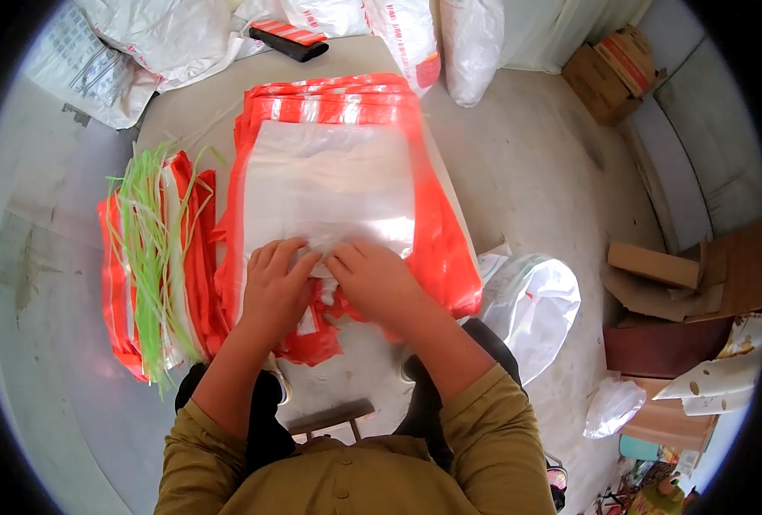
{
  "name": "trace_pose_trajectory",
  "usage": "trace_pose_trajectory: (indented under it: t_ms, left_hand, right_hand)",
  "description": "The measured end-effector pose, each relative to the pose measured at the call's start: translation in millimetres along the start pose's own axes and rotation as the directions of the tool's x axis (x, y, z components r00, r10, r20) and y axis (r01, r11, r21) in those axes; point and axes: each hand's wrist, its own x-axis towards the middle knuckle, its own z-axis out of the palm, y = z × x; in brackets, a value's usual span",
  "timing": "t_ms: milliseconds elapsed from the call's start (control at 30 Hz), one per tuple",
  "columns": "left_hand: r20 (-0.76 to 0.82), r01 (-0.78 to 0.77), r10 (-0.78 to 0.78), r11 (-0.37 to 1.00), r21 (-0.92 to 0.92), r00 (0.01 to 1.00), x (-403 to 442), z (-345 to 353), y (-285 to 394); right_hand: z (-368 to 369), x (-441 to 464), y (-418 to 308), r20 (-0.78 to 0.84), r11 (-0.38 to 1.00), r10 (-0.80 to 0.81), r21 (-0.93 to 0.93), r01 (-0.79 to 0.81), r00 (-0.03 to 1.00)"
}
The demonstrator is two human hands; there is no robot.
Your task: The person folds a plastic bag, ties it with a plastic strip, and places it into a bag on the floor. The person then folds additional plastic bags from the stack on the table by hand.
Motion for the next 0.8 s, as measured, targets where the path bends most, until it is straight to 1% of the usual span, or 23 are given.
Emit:
trace_pose_trajectory:
  t_ms: [100,300,400,567,667,800]
  left_hand:
    - [-0.018,-0.003,0.003,1.000,0.031,1.000,1.2,2.5,-0.9]
    - [-0.044,-0.013,0.015,0.998,0.063,0.999,0.8,5.2,-1.5]
    - [-0.043,-0.020,0.024,0.996,0.083,0.999,2.0,1.4,-1.3]
    - [-0.067,-0.016,0.025,0.991,0.132,0.997,0.9,-12.0,-5.6]
    - [-0.064,-0.028,0.033,0.997,0.076,0.997,-6.1,-14.6,-17.1]
    - [0.021,-0.053,0.053,0.999,-0.008,0.998,-15.8,-25.3,-22.3]
  right_hand:
    - [2.6,-1.1,2.6,0.000,0.999,-0.010,-0.033,0.010,1.000]
    - [-6.0,-2.9,-0.6,-0.048,0.999,0.031,-0.038,-0.033,0.998]
    - [-7.9,-3.5,0.6,-0.073,0.994,0.024,-0.107,-0.031,0.997]
    - [-8.5,-3.4,-1.4,-0.106,0.999,0.025,-0.035,-0.029,0.994]
    - [-9.8,-4.4,-4.0,-0.099,0.999,0.020,0.042,-0.016,0.995]
    - [-20.3,-6.3,-8.3,-0.055,0.993,-0.007,0.117,0.013,0.998]
